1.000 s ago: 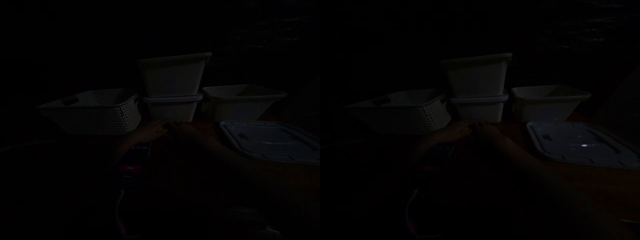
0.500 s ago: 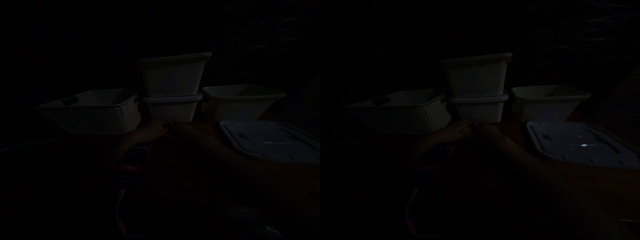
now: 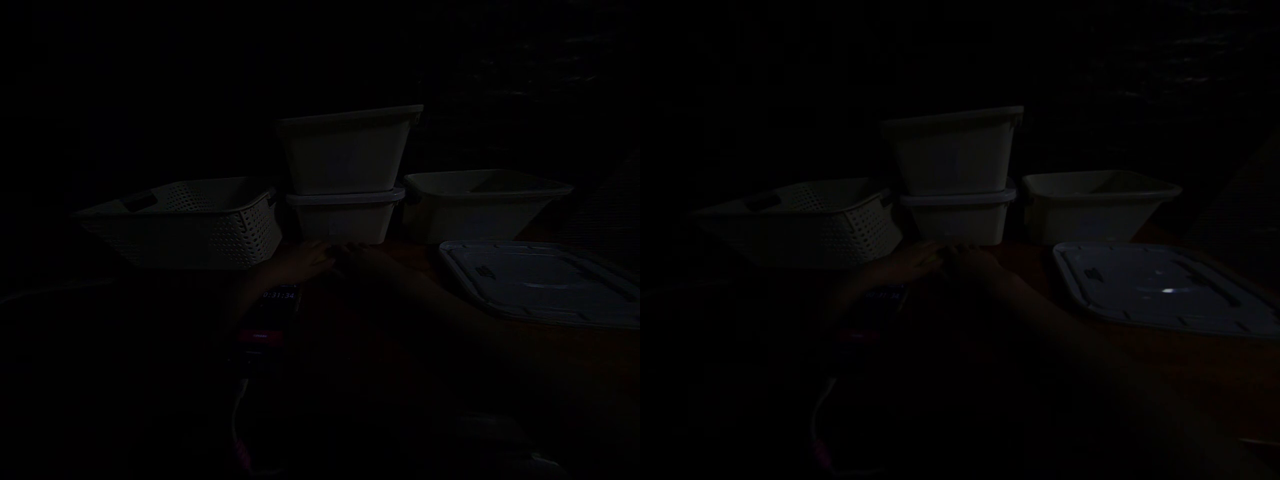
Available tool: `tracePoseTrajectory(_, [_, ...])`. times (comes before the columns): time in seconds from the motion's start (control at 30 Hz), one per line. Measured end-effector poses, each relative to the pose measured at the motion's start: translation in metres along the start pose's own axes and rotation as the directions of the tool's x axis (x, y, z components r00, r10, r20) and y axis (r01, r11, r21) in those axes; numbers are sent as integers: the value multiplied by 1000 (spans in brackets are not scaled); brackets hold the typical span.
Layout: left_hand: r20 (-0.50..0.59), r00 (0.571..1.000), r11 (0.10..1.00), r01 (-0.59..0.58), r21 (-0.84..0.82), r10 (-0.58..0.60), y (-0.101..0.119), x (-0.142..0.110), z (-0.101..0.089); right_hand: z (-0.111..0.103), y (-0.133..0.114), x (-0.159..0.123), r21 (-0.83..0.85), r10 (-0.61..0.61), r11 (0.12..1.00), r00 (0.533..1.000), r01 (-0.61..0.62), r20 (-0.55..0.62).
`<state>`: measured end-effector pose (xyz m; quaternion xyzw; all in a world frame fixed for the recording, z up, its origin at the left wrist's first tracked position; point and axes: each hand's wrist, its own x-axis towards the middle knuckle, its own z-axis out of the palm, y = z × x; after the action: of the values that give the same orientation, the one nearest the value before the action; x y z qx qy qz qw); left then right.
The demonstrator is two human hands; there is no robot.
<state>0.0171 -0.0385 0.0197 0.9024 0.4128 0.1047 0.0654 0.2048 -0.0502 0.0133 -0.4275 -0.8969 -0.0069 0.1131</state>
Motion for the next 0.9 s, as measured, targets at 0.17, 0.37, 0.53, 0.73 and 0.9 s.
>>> tracePoseTrajectory(0.17, [11, 1000, 1000, -1, 4, 1, -2, 1, 0, 1, 0, 1, 17, 9, 1000, 1000, -9, 3])
tracePoseTrajectory(0.37, [-3, 1000, 1000, -21, -10, 21, -3, 1, 1, 4, 2, 3, 25, -1, 1000, 1000, 1, -7])
tracePoseTrajectory(0.53, [2, 1000, 1000, -18, -21, 18, -1, 0, 0, 2, 1, 0, 16, 19, 1000, 1000, -19, -1])
tracePoseTrajectory(0.73, [17, 1000, 1000, -5, -3, 5, -1, 1, 0, -1, -1, 0, 8, 16, 1000, 1000, -16, 23])
tracePoseTrajectory(0.9, [12, 1000, 1000, -4, -10, 4, -2, 1, 0, -2, -2, 0, 4, 20, 1000, 999, -20, 25])
